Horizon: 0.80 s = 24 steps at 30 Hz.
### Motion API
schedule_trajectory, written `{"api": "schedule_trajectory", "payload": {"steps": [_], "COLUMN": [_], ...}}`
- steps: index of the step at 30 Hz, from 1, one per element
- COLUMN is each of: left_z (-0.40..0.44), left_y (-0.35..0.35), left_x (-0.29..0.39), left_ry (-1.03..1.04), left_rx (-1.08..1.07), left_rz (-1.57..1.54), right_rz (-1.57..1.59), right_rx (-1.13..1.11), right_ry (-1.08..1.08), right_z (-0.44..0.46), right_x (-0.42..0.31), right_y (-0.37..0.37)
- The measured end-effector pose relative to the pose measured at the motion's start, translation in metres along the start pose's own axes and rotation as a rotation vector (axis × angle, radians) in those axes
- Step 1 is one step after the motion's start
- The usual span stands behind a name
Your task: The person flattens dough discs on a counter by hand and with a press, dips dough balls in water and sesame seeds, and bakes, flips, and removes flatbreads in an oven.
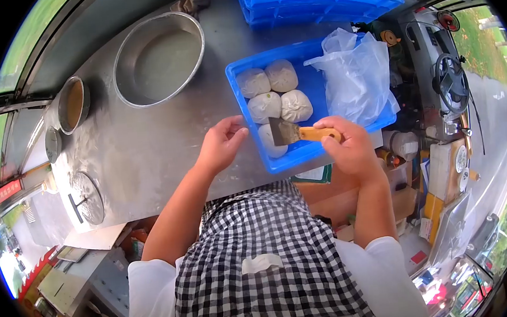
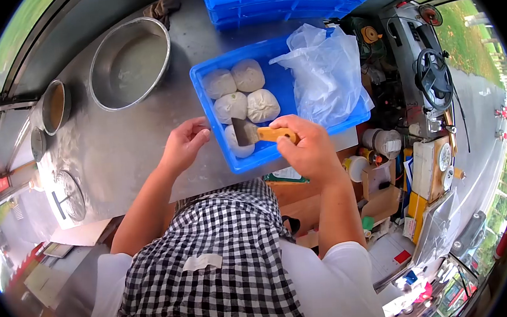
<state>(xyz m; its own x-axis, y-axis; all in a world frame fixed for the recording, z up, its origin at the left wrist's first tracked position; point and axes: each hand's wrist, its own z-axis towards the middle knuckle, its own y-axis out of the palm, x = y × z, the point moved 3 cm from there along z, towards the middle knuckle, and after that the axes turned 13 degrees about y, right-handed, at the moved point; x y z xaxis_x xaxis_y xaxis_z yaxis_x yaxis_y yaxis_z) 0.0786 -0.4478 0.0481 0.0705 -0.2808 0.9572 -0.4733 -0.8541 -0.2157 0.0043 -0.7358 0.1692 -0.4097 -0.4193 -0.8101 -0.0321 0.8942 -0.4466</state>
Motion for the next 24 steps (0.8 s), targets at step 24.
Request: {"api": "schedule_trajectory", "payload": {"steps": [24], "left_z": [0.008], "left_y": [0.022], "left_x": [0.023], "left_ry": [0.130], "left_rx": [0.195], "left_rz": [0.386], "right_rz": [-0.074], "right_rx": [-0.087], "right_ry": [-0.060], "right_z": [0.019], "right_x": [0.000], "right_y": [0.003]}}
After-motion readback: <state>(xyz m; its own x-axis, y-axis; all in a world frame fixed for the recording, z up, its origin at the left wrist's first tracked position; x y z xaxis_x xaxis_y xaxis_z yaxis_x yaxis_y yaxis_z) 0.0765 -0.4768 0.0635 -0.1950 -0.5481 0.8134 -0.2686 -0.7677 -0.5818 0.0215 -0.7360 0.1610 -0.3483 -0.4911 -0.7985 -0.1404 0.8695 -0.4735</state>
